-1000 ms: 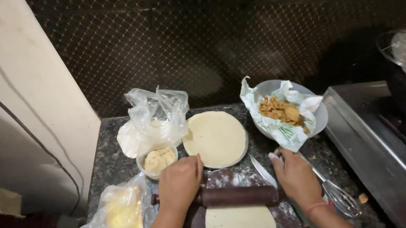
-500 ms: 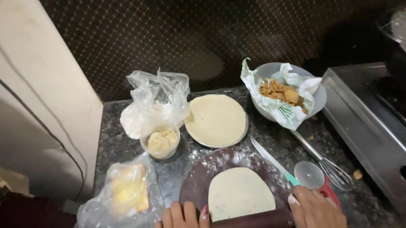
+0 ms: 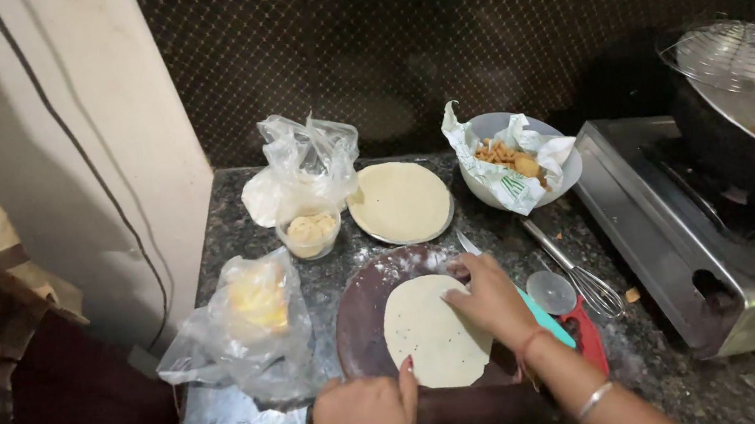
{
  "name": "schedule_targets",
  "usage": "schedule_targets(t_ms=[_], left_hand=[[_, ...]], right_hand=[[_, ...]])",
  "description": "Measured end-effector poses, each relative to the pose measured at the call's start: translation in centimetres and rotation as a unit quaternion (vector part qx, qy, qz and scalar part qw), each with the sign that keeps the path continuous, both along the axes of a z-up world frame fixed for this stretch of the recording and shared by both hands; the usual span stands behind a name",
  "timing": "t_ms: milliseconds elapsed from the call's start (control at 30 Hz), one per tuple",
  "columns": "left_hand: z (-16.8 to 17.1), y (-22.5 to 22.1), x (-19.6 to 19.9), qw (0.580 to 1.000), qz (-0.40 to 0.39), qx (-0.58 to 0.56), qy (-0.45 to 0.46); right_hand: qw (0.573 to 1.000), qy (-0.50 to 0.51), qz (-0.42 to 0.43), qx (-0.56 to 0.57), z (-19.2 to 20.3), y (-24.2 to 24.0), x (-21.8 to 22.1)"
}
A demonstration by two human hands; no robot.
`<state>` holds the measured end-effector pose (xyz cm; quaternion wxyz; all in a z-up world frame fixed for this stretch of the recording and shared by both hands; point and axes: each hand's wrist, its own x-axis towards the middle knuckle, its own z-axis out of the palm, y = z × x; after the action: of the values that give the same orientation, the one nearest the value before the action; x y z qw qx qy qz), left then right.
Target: Rolling out small circles of dough and placing them in a container.
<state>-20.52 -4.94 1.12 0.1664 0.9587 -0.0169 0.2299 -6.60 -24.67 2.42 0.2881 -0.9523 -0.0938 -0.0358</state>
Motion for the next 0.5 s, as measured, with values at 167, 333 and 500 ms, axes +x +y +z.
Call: schedule_targets(t_ms=[167,333,500], left_hand=[[1.0,0.5,-0.2,0.998,-0.053,0.007,0.022],[1.4,0.1,0.1,0.998,-0.067,-0.007,-0.015],[-0.6,-1.0,0.6,0.994,-0.102,-0.028,0.004]], right_hand=[[0.992,0.059,0.017,-0.111,0.4,0.1,0.9],[0.982,0.112,0.099,0.118,3.8,-0.2,-1.4],[0.967,0.056,0.0,0.249,5.1,-3.6,-2.3]])
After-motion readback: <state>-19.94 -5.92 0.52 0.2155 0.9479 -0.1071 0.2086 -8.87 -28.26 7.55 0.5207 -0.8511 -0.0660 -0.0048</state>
